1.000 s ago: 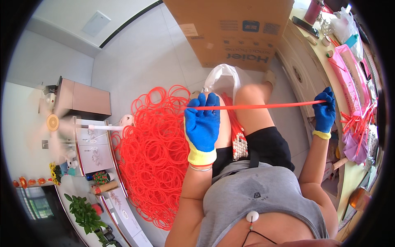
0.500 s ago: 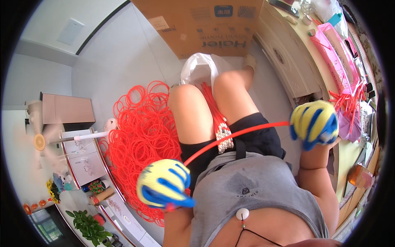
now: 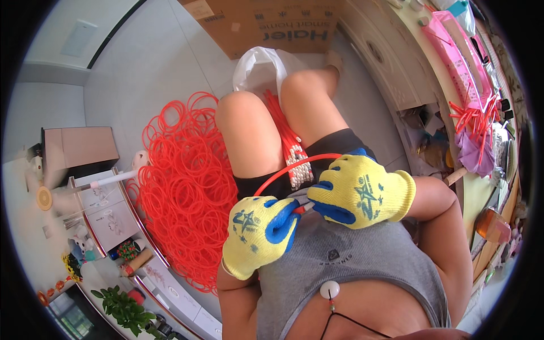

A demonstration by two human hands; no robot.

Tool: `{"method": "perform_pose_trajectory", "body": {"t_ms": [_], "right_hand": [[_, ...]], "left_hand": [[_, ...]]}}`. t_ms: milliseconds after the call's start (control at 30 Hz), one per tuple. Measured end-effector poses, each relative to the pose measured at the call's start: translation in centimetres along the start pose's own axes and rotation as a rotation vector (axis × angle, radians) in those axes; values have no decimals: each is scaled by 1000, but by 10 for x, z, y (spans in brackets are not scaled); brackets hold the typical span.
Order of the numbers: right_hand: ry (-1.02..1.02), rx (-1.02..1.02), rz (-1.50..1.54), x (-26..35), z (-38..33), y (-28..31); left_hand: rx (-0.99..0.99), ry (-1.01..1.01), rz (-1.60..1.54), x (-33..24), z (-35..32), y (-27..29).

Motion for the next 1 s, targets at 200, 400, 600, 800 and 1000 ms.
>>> {"method": "perform_pose_trajectory", "body": {"t_ms": [200, 400, 600, 800, 1000], "right_hand": [[-22, 96, -105, 3, -7, -3], [129, 154, -139, -7, -16, -17], [-38, 131, 90, -10, 1, -2], [23, 108, 320, -38, -10, -8], [75, 124, 281, -29, -8, -13]], "left_hand": [[93, 12, 40, -1, 4, -5], [144, -58, 21, 5, 6, -14], [81, -48, -144, 11, 13, -19], [122, -25, -72, 16, 9, -8], [148, -85, -73, 14, 6, -14]]}}
Point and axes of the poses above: each hand's wrist, its own z-axis towards the middle knuckle, its own y-axis out of the back of the hand, x = y × z, the point moved 1 cm from there along z, towards the middle knuckle, and after that the axes turned 13 degrees about -x, right-handed, at the moved point
